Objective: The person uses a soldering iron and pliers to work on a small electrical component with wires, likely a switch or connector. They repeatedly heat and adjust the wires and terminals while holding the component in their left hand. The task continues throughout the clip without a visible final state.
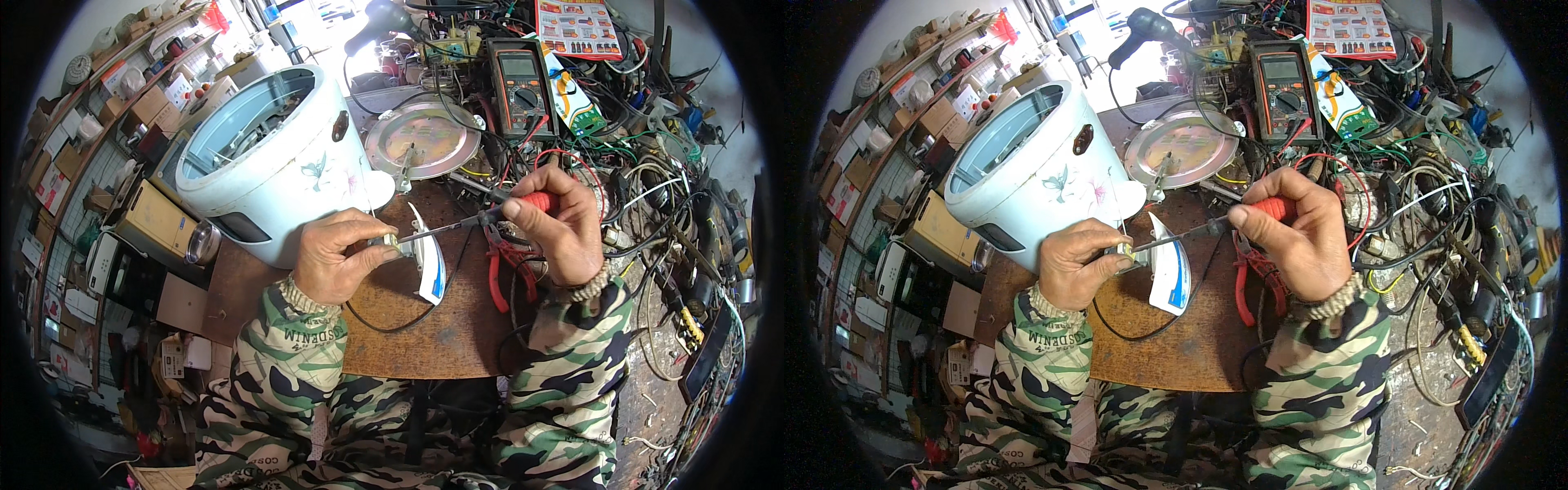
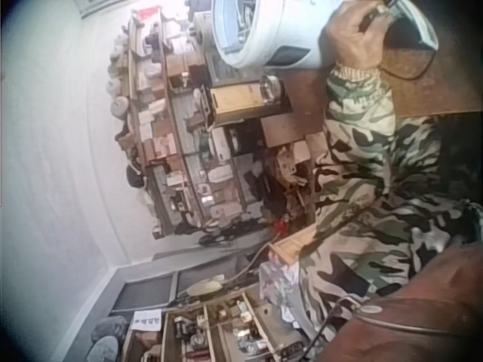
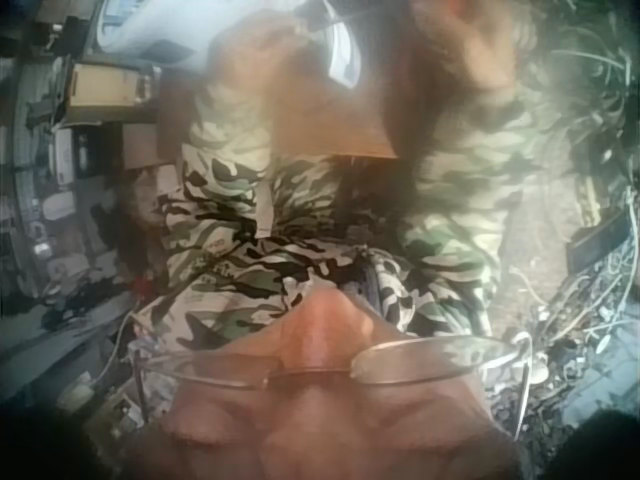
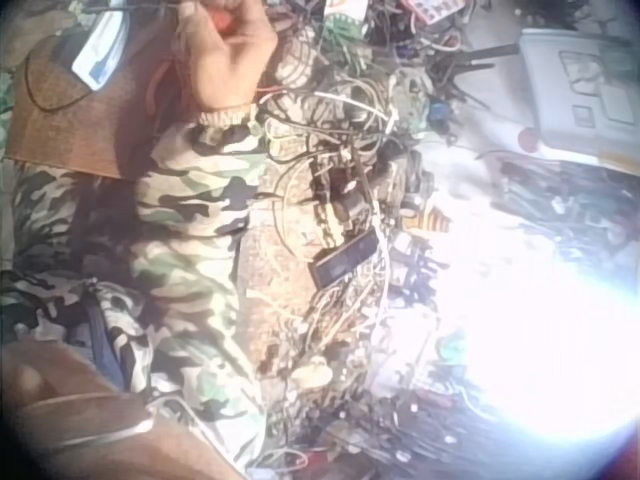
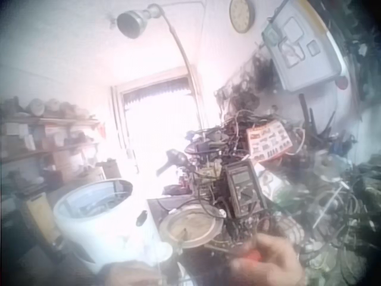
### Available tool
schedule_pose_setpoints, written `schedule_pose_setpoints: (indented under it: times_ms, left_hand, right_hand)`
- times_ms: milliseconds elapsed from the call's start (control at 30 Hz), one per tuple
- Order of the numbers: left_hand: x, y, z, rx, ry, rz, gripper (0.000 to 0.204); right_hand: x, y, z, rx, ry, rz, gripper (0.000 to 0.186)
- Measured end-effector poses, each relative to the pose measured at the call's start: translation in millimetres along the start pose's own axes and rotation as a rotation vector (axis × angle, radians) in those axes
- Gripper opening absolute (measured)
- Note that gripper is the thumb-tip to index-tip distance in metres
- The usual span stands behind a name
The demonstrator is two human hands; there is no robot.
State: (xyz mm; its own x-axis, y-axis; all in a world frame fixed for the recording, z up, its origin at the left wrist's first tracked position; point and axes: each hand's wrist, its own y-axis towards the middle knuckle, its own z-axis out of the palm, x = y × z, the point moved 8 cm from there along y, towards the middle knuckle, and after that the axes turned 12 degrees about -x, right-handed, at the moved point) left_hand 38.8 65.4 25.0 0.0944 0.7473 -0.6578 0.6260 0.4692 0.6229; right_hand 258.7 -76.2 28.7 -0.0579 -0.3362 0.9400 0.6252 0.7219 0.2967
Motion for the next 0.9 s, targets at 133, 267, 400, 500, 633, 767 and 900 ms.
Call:
schedule_pose_setpoints:
  times_ms: [133,267,400,500,633,767,900]
  left_hand:
    - [-1.4,-0.2,0.6,0.007,-0.002,-0.009,0.025]
    - [-0.4,-0.1,1.1,0.013,0.006,0.002,0.024]
    - [-4.9,0.1,1.3,0.016,0.033,-0.001,0.024]
    - [-5.7,0.3,2.0,0.011,0.026,0.007,0.024]
    - [-6.4,-0.8,0.4,0.001,0.037,0.022,0.024]
    - [-7.7,0.3,3.1,0.006,0.073,0.031,0.024]
    - [-7.0,0.0,2.7,0.014,0.048,0.024,0.025]
  right_hand:
    - [-6.5,3.0,-6.2,0.005,-0.109,0.056,0.017]
    - [5.9,0.2,3.9,-0.07,0.078,-0.037,0.016]
    - [-6.6,3.3,-5.0,-0.035,-0.073,0.033,0.017]
    - [-3.7,1.5,-4.8,-0.056,-0.115,0.062,0.017]
    - [1.5,0.2,5.1,-0.052,0.086,0.023,0.016]
    - [-3.4,0.4,-4.0,-0.059,-0.081,0.11,0.018]
    - [-3.9,1.2,-3.2,-0.058,-0.064,0.093,0.019]
